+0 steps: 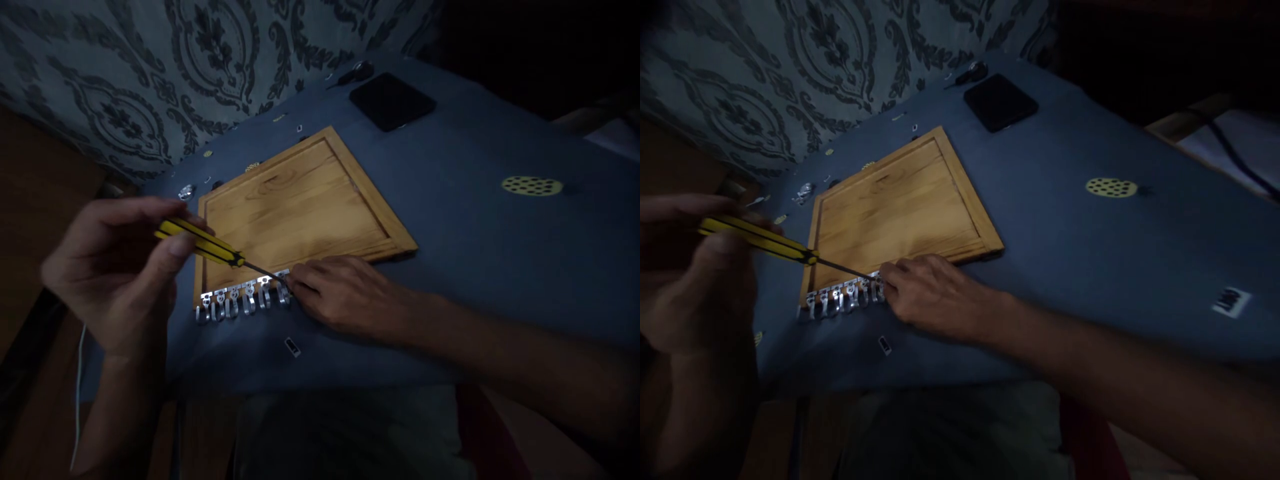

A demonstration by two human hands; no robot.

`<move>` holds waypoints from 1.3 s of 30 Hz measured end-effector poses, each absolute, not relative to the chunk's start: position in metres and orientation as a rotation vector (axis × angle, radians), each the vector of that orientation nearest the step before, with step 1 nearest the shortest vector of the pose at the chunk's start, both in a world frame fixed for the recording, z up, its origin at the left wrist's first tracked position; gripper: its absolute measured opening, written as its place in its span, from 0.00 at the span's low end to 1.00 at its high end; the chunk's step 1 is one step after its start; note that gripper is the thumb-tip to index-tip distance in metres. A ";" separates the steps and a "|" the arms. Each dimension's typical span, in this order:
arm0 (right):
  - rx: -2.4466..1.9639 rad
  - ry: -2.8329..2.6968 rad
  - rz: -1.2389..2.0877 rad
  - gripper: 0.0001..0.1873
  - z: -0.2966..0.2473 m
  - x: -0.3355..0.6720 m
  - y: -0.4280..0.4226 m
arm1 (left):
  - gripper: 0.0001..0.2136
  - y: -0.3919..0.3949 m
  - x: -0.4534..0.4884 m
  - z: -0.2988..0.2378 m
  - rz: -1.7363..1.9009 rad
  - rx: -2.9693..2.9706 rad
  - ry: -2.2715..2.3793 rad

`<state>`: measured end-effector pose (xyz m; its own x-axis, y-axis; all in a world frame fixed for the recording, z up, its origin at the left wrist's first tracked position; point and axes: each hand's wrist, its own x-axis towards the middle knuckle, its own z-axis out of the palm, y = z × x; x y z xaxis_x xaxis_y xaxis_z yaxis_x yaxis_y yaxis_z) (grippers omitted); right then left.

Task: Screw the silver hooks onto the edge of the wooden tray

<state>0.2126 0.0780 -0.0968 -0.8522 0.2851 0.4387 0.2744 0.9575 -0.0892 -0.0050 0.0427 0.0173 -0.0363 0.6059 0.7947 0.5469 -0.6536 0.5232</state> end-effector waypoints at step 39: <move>-0.395 -2.655 -0.014 0.15 -0.098 0.212 0.078 | 0.15 0.037 0.000 0.008 1.619 2.265 1.239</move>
<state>0.2122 0.0775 -0.0981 -0.8561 0.2735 0.4386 0.2782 0.9589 -0.0549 0.0002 0.0366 0.0084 0.1071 0.6532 0.7496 0.5529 -0.6657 0.5011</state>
